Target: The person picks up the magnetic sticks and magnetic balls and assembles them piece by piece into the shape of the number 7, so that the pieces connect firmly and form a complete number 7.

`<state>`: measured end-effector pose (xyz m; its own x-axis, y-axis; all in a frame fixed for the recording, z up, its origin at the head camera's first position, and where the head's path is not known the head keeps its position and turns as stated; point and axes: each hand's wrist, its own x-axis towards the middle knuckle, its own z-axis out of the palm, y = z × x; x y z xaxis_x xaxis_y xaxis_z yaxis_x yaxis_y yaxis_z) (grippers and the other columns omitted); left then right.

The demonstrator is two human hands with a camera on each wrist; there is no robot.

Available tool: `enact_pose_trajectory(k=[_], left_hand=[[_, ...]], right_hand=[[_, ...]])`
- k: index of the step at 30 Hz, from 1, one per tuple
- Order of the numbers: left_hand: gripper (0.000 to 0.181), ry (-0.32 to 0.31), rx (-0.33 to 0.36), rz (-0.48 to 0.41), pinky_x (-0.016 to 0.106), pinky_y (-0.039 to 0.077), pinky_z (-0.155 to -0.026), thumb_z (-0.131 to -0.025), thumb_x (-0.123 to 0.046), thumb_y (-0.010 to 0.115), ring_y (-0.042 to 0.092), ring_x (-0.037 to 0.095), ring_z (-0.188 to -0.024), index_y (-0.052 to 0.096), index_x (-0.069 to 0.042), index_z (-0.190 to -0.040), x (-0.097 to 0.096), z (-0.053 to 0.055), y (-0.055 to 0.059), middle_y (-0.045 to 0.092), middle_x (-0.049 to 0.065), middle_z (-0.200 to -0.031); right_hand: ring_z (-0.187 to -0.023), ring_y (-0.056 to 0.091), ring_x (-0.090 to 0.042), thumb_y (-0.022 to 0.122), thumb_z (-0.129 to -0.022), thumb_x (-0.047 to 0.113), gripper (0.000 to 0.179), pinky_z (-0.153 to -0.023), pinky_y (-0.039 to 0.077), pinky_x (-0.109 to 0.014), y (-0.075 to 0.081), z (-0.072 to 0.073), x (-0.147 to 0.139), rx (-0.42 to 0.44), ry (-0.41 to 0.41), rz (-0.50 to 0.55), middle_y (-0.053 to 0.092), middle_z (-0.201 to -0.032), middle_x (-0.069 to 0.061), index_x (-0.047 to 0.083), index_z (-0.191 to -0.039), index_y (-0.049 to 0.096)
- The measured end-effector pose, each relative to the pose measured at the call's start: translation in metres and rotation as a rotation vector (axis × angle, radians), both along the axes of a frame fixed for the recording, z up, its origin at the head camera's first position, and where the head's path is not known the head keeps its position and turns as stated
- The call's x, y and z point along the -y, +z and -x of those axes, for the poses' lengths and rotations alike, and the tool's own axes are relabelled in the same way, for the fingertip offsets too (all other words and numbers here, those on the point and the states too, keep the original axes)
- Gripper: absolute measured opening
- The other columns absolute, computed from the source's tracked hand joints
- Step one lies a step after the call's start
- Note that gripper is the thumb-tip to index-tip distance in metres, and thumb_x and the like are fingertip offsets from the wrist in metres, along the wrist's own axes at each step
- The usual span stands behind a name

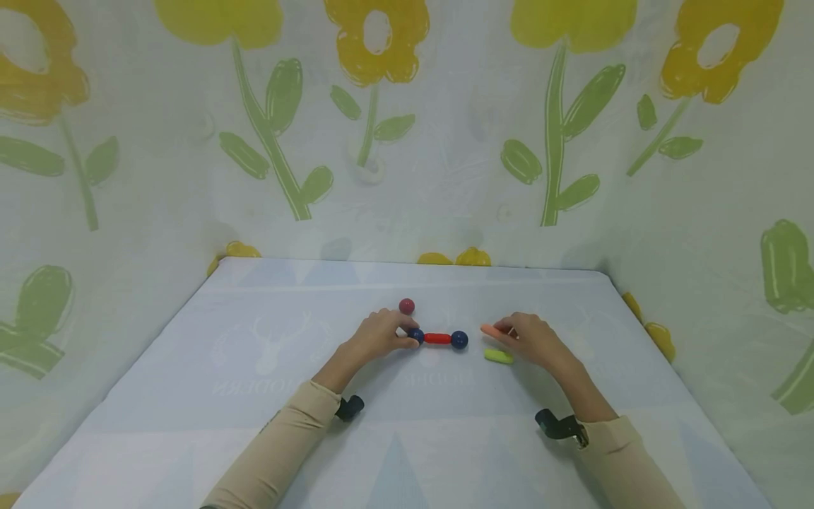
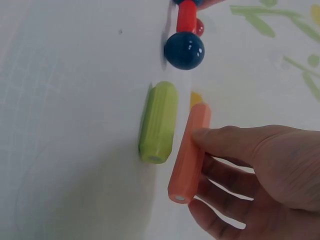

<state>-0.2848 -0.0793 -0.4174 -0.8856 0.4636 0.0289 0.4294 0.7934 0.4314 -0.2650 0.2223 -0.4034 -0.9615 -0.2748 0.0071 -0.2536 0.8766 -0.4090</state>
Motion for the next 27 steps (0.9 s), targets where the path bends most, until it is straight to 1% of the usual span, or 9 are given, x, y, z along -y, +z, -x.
enact_pose_trajectory(k=[6,11,15,20,23,27], left_hand=[[0.037,0.019,-0.012,0.019,0.034,0.05,-0.084,-0.082,-0.03,0.079,0.064,0.017,-0.097,0.073,-0.015,-0.116,-0.001,0.0,0.0,0.075,-0.001,-0.11],[0.037,0.03,-0.016,0.021,0.036,0.05,-0.085,-0.082,-0.029,0.079,0.064,0.019,-0.099,0.073,-0.014,-0.116,-0.002,0.0,0.002,0.075,0.001,-0.108],[0.036,0.029,-0.034,0.028,0.035,0.051,-0.083,-0.082,-0.028,0.079,0.065,0.02,-0.098,0.073,-0.015,-0.116,-0.001,0.0,0.003,0.076,0.001,-0.107],[0.035,0.033,-0.032,0.024,0.032,0.051,-0.079,-0.082,-0.028,0.08,0.065,0.018,-0.094,0.074,-0.015,-0.115,-0.001,0.0,0.003,0.076,0.001,-0.106],[0.035,0.039,-0.026,0.019,0.031,0.05,-0.079,-0.082,-0.027,0.08,0.065,0.018,-0.092,0.074,-0.015,-0.115,-0.001,0.0,0.002,0.076,0.001,-0.105],[0.035,0.043,-0.028,0.024,0.031,0.051,-0.078,-0.082,-0.027,0.08,0.064,0.016,-0.091,0.074,-0.016,-0.115,-0.002,0.001,0.002,0.076,0.0,-0.105]], right_hand=[[-0.085,0.062,-0.018,0.067,-0.093,0.022,0.028,-0.076,0.056,-0.033,0.004,-0.003,0.007,0.0,-0.009,0.038,0.072,-0.097,-0.007,0.002,-0.113,0.072],[-0.086,0.062,-0.018,0.068,-0.093,0.02,0.027,-0.076,0.056,-0.032,0.003,-0.003,0.012,-0.028,-0.005,0.057,0.071,-0.097,-0.006,0.003,-0.113,0.072],[-0.087,0.062,-0.019,0.069,-0.092,0.016,0.026,-0.077,0.056,-0.032,0.002,-0.005,0.015,-0.03,-0.004,0.086,0.071,-0.1,-0.008,0.003,-0.115,0.071],[-0.088,0.064,-0.019,0.068,-0.092,0.019,0.027,-0.074,0.056,-0.029,0.003,-0.007,0.019,-0.022,-0.018,0.135,0.071,-0.103,-0.009,0.004,-0.115,0.071],[-0.088,0.065,-0.02,0.068,-0.092,0.018,0.027,-0.074,0.056,-0.031,0.003,-0.008,0.022,-0.026,-0.018,0.159,0.072,-0.104,-0.011,0.003,-0.114,0.071],[-0.087,0.064,-0.018,0.067,-0.093,0.021,0.027,-0.075,0.056,-0.031,0.003,-0.008,0.025,-0.007,-0.022,0.174,0.073,-0.103,-0.01,0.003,-0.114,0.071]])
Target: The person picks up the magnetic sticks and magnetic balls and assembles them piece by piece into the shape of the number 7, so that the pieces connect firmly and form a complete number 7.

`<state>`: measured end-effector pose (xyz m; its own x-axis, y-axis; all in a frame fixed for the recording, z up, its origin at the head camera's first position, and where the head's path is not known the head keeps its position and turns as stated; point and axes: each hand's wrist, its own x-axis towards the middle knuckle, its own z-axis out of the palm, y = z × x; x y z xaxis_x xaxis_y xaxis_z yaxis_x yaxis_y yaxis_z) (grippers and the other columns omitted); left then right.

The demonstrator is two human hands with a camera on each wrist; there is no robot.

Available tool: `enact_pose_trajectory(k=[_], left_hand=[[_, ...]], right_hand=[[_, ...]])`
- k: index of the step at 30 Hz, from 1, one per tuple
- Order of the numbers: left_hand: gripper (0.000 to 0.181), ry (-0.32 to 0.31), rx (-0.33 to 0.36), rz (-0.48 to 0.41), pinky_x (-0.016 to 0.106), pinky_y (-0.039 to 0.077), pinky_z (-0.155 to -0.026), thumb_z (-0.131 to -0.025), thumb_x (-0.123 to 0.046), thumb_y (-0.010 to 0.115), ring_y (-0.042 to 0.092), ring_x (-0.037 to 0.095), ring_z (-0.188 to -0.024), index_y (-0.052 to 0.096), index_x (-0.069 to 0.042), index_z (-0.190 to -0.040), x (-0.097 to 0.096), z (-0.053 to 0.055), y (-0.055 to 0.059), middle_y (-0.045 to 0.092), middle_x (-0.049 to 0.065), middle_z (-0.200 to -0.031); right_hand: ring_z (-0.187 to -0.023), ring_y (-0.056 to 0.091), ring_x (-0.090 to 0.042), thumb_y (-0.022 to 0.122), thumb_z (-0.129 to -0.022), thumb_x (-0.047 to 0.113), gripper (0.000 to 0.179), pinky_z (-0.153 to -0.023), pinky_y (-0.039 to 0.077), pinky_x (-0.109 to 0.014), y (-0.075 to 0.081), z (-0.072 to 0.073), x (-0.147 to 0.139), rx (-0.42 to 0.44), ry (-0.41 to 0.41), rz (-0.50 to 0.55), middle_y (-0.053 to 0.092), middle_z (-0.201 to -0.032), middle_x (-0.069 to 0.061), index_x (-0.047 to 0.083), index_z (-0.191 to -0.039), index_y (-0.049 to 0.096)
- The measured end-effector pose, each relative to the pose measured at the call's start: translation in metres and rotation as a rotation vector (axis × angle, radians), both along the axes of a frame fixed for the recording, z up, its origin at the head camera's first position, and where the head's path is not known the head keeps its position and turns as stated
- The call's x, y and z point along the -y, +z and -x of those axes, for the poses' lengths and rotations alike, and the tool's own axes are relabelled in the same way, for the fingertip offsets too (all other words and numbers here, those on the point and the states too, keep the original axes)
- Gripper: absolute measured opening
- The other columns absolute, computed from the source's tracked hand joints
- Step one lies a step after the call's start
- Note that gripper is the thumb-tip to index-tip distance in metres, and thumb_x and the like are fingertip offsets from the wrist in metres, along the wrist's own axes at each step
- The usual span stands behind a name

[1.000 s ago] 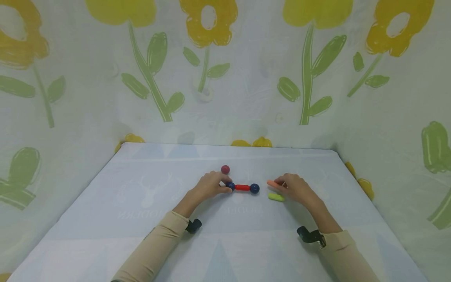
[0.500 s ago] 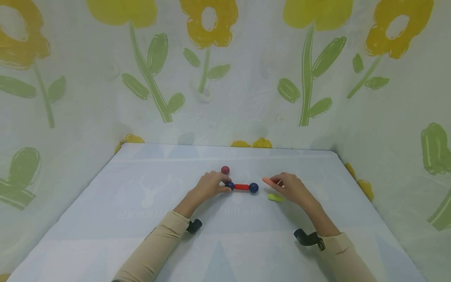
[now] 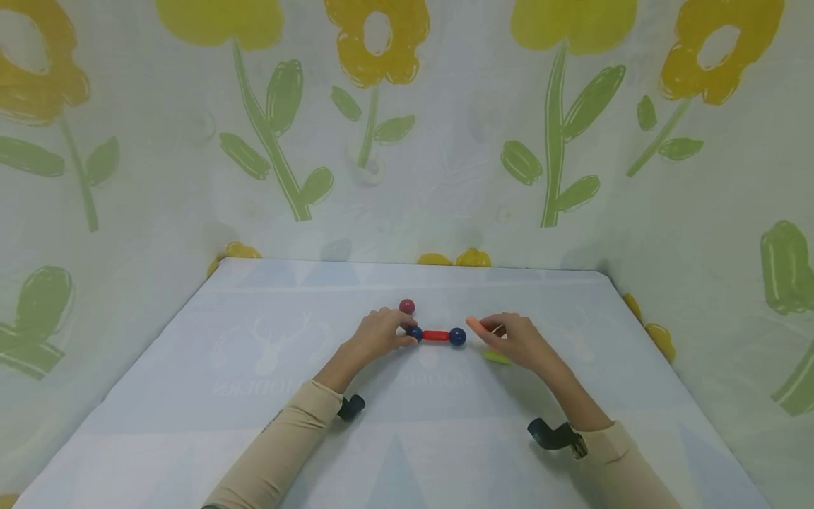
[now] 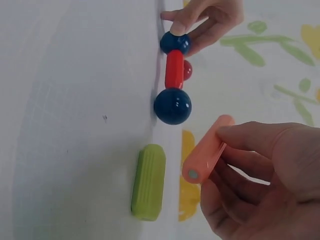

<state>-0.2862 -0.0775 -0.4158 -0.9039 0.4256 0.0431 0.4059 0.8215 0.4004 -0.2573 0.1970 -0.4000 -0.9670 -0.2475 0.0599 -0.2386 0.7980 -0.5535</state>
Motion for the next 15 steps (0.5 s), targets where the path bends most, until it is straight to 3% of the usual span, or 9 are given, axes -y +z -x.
enact_pose_trajectory(k=[9,15], left_hand=[[0.035,0.022,0.016,0.024,0.033,0.051,-0.081,-0.083,-0.029,0.079,0.061,0.016,-0.09,0.073,-0.017,-0.116,-0.002,0.0008,-0.0008,0.075,0.0,-0.107],[0.035,0.032,0.02,0.019,0.034,0.05,-0.082,-0.083,-0.029,0.079,0.06,0.016,-0.091,0.073,-0.017,-0.115,-0.0022,-0.0008,-0.0005,0.075,0.0,-0.107]], right_hand=[[-0.087,0.065,-0.016,0.068,-0.092,0.022,0.029,-0.082,0.058,-0.035,-0.0023,-0.0007,0.0044,0.085,-0.003,0.021,0.074,-0.103,-0.008,0.004,-0.115,0.07],[-0.088,0.066,-0.016,0.069,-0.092,0.024,0.031,-0.079,0.058,-0.032,-0.0044,-0.0043,0.0045,0.097,0.019,0.066,0.074,-0.104,-0.009,0.004,-0.115,0.07]])
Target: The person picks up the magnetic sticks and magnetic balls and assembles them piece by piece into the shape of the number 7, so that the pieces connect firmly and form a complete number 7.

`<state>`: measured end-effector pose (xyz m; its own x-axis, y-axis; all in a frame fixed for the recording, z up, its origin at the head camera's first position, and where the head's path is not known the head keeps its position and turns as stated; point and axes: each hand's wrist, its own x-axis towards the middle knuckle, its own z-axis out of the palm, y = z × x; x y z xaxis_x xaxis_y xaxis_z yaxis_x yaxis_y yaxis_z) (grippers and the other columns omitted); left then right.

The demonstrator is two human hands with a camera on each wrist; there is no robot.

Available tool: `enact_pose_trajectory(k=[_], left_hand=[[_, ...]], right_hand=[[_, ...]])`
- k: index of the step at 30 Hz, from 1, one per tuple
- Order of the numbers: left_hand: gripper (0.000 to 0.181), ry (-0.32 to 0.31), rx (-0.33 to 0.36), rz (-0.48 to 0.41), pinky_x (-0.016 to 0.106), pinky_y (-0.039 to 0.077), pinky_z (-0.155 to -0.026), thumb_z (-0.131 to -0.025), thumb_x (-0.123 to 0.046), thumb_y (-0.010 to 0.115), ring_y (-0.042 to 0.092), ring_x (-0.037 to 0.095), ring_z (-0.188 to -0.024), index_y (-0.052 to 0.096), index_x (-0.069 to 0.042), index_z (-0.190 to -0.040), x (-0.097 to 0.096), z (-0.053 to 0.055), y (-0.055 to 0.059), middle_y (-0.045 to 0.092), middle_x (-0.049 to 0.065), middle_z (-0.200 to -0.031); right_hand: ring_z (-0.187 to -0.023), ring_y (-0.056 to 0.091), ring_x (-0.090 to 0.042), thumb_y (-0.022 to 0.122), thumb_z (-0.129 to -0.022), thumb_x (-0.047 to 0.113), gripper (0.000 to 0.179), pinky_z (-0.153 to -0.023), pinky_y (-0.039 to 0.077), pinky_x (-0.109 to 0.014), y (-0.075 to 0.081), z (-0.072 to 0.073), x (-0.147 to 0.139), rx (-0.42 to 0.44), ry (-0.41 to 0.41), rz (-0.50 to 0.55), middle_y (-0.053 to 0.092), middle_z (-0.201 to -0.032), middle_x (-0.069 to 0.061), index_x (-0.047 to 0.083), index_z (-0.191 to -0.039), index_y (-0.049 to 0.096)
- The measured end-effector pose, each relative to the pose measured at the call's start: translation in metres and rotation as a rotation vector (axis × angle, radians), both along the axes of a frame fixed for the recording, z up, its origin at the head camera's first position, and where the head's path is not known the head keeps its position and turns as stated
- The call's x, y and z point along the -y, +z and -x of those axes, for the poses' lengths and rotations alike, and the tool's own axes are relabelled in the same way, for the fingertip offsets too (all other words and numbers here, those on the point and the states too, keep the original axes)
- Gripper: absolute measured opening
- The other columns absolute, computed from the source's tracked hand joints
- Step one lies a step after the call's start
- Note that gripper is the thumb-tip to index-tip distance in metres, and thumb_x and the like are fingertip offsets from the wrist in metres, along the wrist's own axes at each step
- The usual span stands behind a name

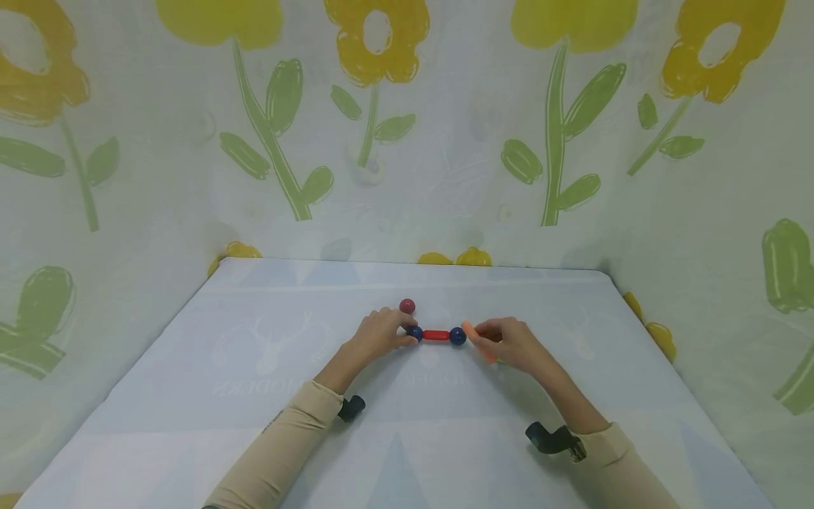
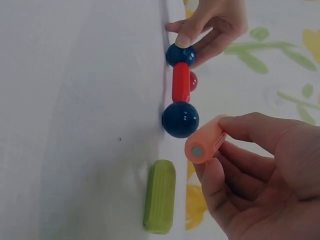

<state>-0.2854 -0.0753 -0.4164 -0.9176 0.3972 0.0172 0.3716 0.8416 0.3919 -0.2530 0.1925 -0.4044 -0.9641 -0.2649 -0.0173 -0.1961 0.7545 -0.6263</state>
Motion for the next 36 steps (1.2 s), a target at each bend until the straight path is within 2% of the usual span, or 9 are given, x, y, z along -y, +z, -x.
enact_pose_trajectory(k=[7,11,20,27,36], left_hand=[[0.036,0.002,-0.004,-0.006,0.036,0.051,-0.084,-0.083,-0.028,0.079,0.061,0.017,-0.093,0.073,-0.017,-0.116,0.0,-0.001,0.0,0.075,0.0,-0.108],[0.036,-0.002,-0.008,-0.006,0.035,0.051,-0.083,-0.083,-0.029,0.079,0.061,0.017,-0.093,0.073,-0.017,-0.116,0.0,-0.001,0.0,0.075,0.001,-0.108],[0.036,-0.009,-0.014,-0.01,0.035,0.051,-0.083,-0.082,-0.029,0.079,0.061,0.017,-0.092,0.073,-0.017,-0.116,0.001,0.0,-0.002,0.075,0.001,-0.107],[0.037,-0.006,-0.01,-0.012,0.034,0.051,-0.083,-0.083,-0.029,0.079,0.06,0.016,-0.091,0.073,-0.017,-0.117,0.001,0.0,-0.002,0.075,0.0,-0.107],[0.037,-0.009,-0.008,-0.012,0.032,0.049,-0.08,-0.083,-0.029,0.079,0.061,0.017,-0.092,0.072,-0.017,-0.118,0.001,-0.001,0.0,0.075,0.0,-0.109]], right_hand=[[-0.084,0.065,-0.014,0.069,-0.091,0.023,0.033,-0.07,0.056,-0.028,-0.001,-0.005,0.0,0.02,0.011,0.069,0.074,-0.105,-0.011,0.002,-0.117,0.07],[-0.082,0.063,-0.014,0.069,-0.091,0.022,0.035,-0.066,0.054,-0.026,-0.001,-0.008,0.001,0.068,-0.007,0.089,0.074,-0.104,-0.01,0.002,-0.119,0.069],[-0.087,0.065,-0.015,0.068,-0.091,0.018,0.033,-0.072,0.056,-0.028,-0.001,-0.012,0.003,0.086,-0.028,0.076,0.074,-0.105,-0.01,0.001,-0.119,0.069],[-0.088,0.065,-0.015,0.071,-0.089,0.022,0.036,-0.072,0.055,-0.028,-0.006,-0.009,0.002,0.101,-0.032,0.085,0.074,-0.105,-0.01,0.002,-0.118,0.07],[-0.086,0.063,-0.015,0.072,-0.088,0.024,0.039,-0.074,0.057,-0.027,-0.012,-0.008,0.004,0.177,-0.06,0.101,0.074,-0.106,-0.01,0.002,-0.12,0.068]])
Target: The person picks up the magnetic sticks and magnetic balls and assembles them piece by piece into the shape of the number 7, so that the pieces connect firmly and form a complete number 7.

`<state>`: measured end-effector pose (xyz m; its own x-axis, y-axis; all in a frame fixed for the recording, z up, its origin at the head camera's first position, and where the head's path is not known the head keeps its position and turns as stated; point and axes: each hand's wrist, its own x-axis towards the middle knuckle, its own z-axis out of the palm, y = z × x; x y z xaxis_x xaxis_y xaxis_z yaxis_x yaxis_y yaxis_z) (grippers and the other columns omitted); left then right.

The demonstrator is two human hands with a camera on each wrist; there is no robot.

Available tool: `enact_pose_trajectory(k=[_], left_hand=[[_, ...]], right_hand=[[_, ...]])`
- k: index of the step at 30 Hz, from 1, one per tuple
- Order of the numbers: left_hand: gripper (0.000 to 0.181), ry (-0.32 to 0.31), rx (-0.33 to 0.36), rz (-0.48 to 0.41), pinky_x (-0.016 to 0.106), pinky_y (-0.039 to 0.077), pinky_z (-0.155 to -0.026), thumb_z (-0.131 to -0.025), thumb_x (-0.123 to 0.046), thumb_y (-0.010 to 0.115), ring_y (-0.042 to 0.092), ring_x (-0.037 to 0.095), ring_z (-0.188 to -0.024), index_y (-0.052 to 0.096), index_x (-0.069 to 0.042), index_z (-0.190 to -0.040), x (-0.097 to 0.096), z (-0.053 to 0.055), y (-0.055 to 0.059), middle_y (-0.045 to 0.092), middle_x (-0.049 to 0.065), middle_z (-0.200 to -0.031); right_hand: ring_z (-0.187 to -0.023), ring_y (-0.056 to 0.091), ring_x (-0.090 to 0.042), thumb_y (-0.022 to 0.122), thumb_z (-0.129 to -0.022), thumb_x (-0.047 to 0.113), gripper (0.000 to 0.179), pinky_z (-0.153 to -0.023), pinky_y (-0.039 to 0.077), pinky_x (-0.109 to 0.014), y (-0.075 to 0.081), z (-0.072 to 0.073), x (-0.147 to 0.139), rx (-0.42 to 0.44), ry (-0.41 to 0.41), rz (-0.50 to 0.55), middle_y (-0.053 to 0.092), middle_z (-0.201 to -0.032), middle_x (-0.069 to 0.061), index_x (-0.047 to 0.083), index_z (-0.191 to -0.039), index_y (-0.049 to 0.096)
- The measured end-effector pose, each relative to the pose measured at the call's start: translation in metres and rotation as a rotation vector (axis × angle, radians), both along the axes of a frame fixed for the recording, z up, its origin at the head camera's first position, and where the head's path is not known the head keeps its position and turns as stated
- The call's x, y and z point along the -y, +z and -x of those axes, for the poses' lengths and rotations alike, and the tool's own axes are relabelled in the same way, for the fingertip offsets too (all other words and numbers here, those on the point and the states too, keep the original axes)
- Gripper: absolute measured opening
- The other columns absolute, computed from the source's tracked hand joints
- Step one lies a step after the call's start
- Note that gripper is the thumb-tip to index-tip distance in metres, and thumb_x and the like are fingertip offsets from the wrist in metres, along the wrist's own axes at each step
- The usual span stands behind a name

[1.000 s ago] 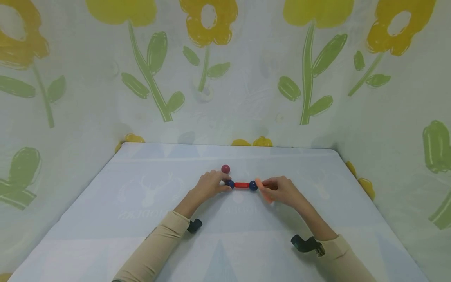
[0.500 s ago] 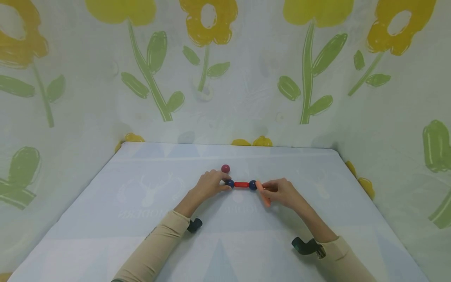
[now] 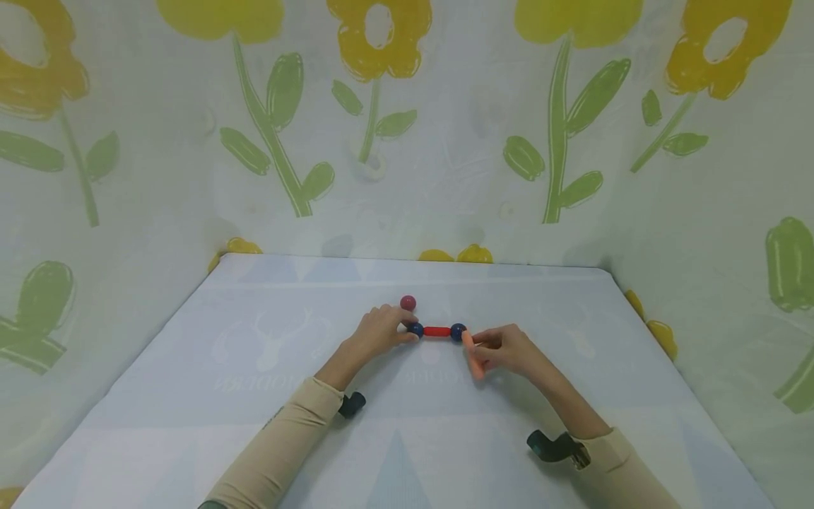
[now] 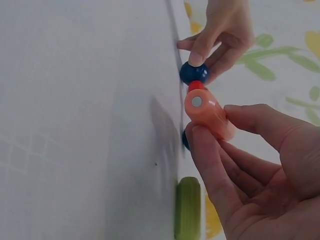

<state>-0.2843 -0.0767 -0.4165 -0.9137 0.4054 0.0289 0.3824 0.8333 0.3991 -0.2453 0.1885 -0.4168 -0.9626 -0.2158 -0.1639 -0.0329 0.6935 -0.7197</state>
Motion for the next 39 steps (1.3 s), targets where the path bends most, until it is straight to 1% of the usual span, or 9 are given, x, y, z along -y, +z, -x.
enact_pose_trajectory(k=[3,9,13,15,19,23,26,32,39], left_hand=[[0.037,0.001,0.004,0.0,0.032,0.049,-0.08,-0.083,-0.029,0.078,0.061,0.017,-0.093,0.072,-0.017,-0.118,0.0,0.0,0.0,0.075,0.001,-0.109],[0.037,0.007,0.007,-0.001,0.033,0.049,-0.082,-0.084,-0.03,0.078,0.059,0.017,-0.093,0.072,-0.017,-0.118,0.0,0.0,0.0,0.075,0.001,-0.109],[0.037,0.006,0.004,-0.003,0.034,0.049,-0.082,-0.084,-0.029,0.078,0.059,0.017,-0.093,0.072,-0.017,-0.118,0.0,-0.001,0.0,0.075,0.001,-0.109],[0.037,0.007,0.002,-0.005,0.033,0.049,-0.082,-0.083,-0.029,0.078,0.059,0.017,-0.093,0.072,-0.016,-0.117,0.0,-0.001,0.0,0.075,0.001,-0.108],[0.037,0.008,-0.003,-0.008,0.032,0.049,-0.081,-0.083,-0.029,0.079,0.059,0.017,-0.092,0.073,-0.016,-0.117,0.0,-0.002,0.0,0.075,0.001,-0.108],[0.036,0.01,-0.002,-0.007,0.032,0.049,-0.081,-0.083,-0.029,0.079,0.06,0.017,-0.092,0.073,-0.016,-0.116,0.0,-0.001,0.0,0.075,0.001,-0.107],[0.036,0.017,0.004,-0.005,0.033,0.049,-0.08,-0.083,-0.03,0.079,0.06,0.017,-0.093,0.073,-0.017,-0.117,-0.001,0.0,-0.001,0.075,0.001,-0.108],[0.037,0.023,0.008,-0.005,0.032,0.048,-0.079,-0.083,-0.03,0.079,0.058,0.017,-0.092,0.073,-0.017,-0.116,0.0,0.0,-0.002,0.075,0.001,-0.107],[0.036,0.019,0.002,-0.006,0.032,0.048,-0.078,-0.083,-0.03,0.079,0.059,0.017,-0.09,0.073,-0.017,-0.116,0.0,0.0,-0.002,0.075,0.001,-0.106]], right_hand=[[-0.085,0.062,-0.015,0.074,-0.086,0.026,0.041,-0.072,0.056,-0.026,-0.002,-0.002,0.002,0.022,-0.014,0.007,0.073,-0.106,-0.01,0.002,-0.119,0.069],[-0.081,0.064,-0.014,0.076,-0.084,0.029,0.045,-0.071,0.057,-0.027,-0.009,-0.003,0.003,0.067,-0.035,0.037,0.073,-0.107,-0.011,0.002,-0.119,0.069],[-0.08,0.065,-0.013,0.078,-0.083,0.032,0.047,-0.073,0.057,-0.027,-0.013,-0.003,0.003,0.084,-0.056,0.047,0.074,-0.106,-0.009,0.003,-0.119,0.069],[-0.08,0.065,-0.012,0.077,-0.083,0.033,0.048,-0.073,0.057,-0.028,-0.014,-0.003,0.004,0.077,-0.046,0.039,0.074,-0.106,-0.01,0.002,-0.119,0.069],[-0.079,0.066,-0.013,0.078,-0.082,0.035,0.051,-0.073,0.057,-0.027,-0.014,-0.005,0.006,0.102,-0.061,0.05,0.074,-0.104,-0.009,0.003,-0.12,0.069],[-0.078,0.067,-0.012,0.079,-0.081,0.036,0.051,-0.073,0.058,-0.026,-0.013,-0.005,0.01,0.154,-0.095,0.095,0.075,-0.1,-0.006,0.005,-0.121,0.069],[-0.077,0.068,-0.012,0.079,-0.081,0.035,0.051,-0.073,0.058,-0.026,-0.013,-0.005,0.011,0.177,-0.113,0.121,0.075,-0.096,-0.005,0.005,-0.121,0.068],[-0.075,0.07,-0.014,0.08,-0.081,0.035,0.055,-0.072,0.058,-0.026,-0.016,-0.005,0.014,0.195,-0.135,0.151,0.074,-0.096,-0.006,0.003,-0.123,0.066],[-0.074,0.071,-0.014,0.08,-0.081,0.033,0.055,-0.069,0.058,-0.024,-0.017,-0.003,0.016,0.211,-0.166,0.179,0.075,-0.096,-0.007,0.003,-0.124,0.065]])
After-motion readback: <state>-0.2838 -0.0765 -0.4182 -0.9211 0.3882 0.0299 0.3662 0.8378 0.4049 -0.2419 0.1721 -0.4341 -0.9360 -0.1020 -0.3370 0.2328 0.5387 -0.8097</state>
